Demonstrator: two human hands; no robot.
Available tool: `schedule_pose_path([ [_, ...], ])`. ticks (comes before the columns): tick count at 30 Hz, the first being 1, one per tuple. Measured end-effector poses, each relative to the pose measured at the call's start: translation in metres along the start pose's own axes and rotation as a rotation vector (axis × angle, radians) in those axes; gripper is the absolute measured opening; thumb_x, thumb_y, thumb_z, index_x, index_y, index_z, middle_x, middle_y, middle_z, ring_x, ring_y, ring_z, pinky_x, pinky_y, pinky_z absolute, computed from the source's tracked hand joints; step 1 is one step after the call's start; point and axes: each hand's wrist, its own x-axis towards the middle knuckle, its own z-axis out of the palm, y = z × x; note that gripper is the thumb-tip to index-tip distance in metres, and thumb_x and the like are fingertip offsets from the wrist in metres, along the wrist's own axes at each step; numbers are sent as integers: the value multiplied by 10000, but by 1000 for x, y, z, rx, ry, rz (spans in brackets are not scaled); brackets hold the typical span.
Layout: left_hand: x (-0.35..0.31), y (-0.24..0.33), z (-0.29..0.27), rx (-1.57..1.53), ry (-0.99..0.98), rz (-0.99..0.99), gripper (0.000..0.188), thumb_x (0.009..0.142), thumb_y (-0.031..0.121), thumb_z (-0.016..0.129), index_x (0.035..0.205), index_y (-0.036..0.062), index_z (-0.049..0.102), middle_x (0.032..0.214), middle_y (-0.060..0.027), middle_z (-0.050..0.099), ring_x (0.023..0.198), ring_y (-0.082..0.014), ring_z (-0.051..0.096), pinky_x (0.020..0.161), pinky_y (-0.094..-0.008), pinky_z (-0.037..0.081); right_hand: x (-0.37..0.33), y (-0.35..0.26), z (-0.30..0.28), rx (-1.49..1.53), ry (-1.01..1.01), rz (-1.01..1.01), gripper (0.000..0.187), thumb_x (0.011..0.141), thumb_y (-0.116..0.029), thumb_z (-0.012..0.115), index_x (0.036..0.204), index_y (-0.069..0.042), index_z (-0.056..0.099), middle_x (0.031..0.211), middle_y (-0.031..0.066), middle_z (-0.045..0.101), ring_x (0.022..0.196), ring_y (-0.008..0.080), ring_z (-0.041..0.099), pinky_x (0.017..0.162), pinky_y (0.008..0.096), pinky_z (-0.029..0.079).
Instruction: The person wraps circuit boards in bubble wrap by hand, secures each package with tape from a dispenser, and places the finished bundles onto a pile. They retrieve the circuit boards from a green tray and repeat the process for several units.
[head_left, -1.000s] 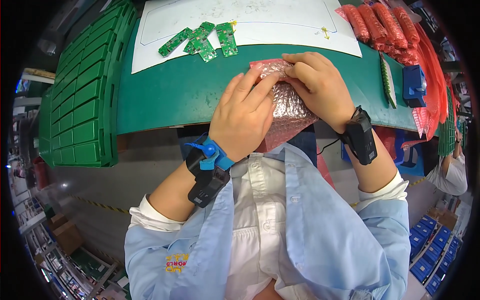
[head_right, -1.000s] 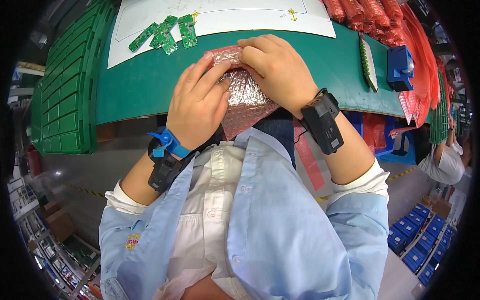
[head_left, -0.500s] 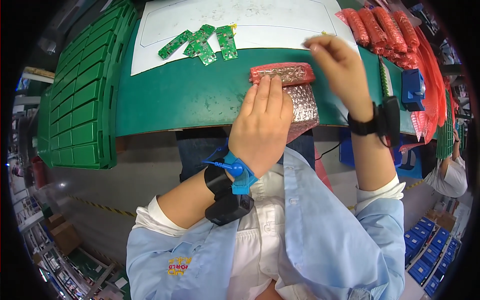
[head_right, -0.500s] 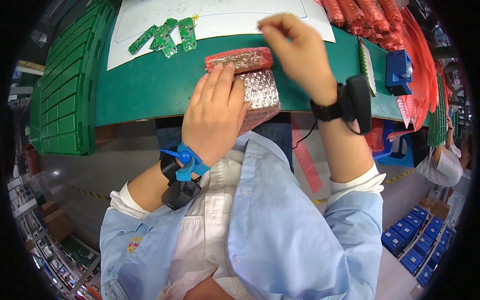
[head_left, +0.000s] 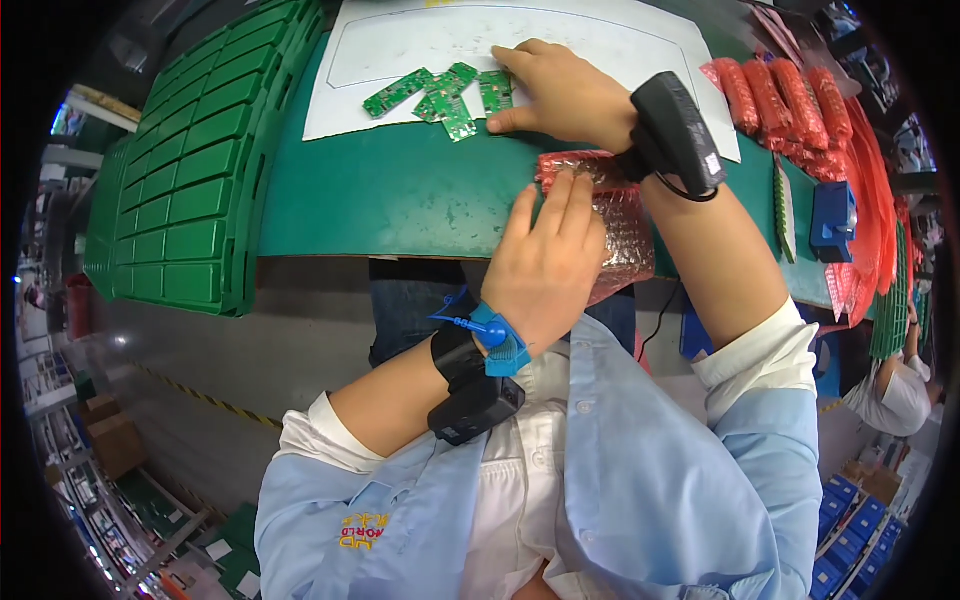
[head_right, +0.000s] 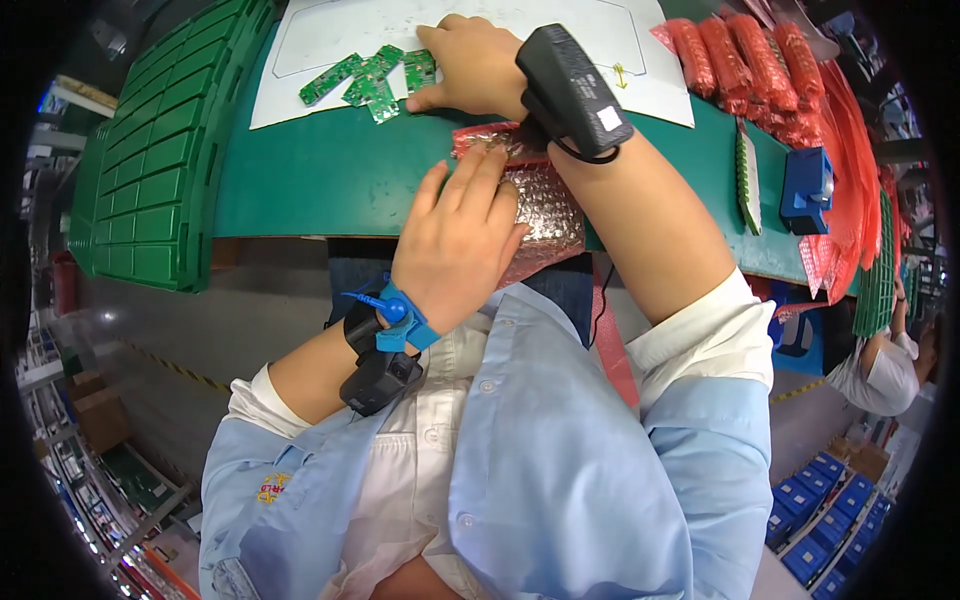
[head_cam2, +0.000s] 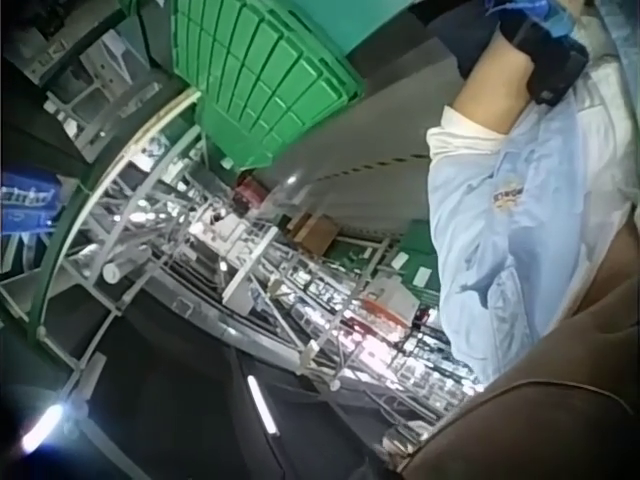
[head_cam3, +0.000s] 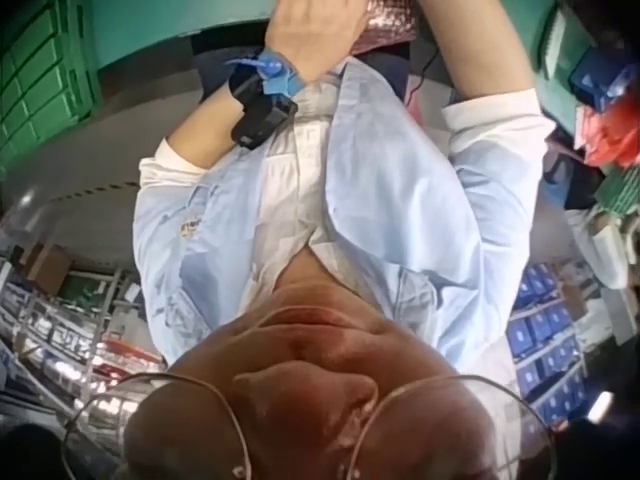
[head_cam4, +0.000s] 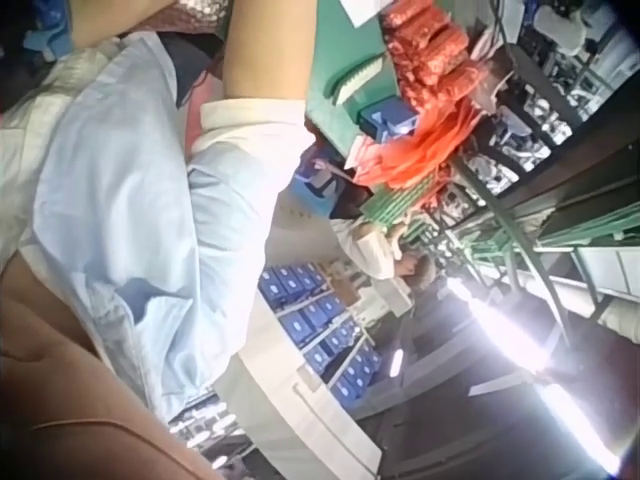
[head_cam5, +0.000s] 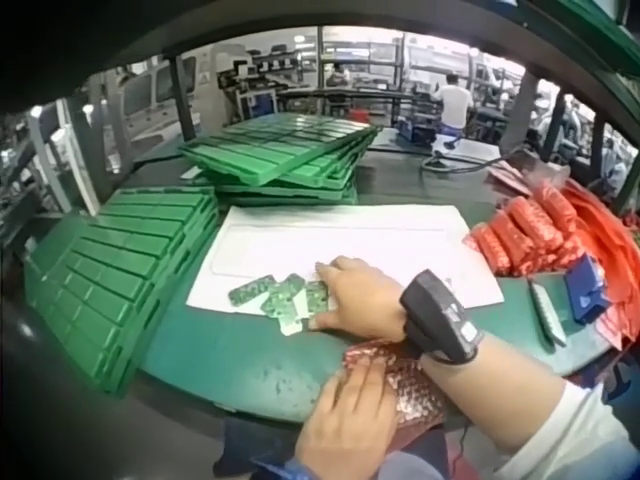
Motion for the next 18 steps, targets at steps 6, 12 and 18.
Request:
schedule_pose_path([
  [6, -2, -1, 1, -32, 15, -11, 359, 833, 257, 680, 1101, 29, 609, 1347, -154, 517, 1295, -297, 457, 1053, -481, 368, 6, 13, 10, 193, 118, 95, 387, 851, -164, 719, 1187, -17, 597, 987, 129, 670, 876, 270, 649, 774, 334, 524],
  [12, -5, -4, 1, -12, 46, 7, 322, 872, 268, 584, 1077, 24, 632, 1335, -177, 536, 1299, -305, 460, 1057, -488, 366, -41, -10, -38, 291, 337, 19, 328, 841, -67, 698, 1152, -25, 604, 842, 79, 659, 740, 193, 637, 686, 277, 505],
  [18, -4, -1, 3, -32, 35, -22, 355, 864, 289, 605, 1102, 27, 626, 1300, -156, 548, 1303, -295, 443, 1066, -480, 362, -103, -18, -44, -180, 196, -276, 362, 808, 0, 667, 1166, -53, 650, 995, 98, 662, 828, 256, 628, 746, 351, 519],
])
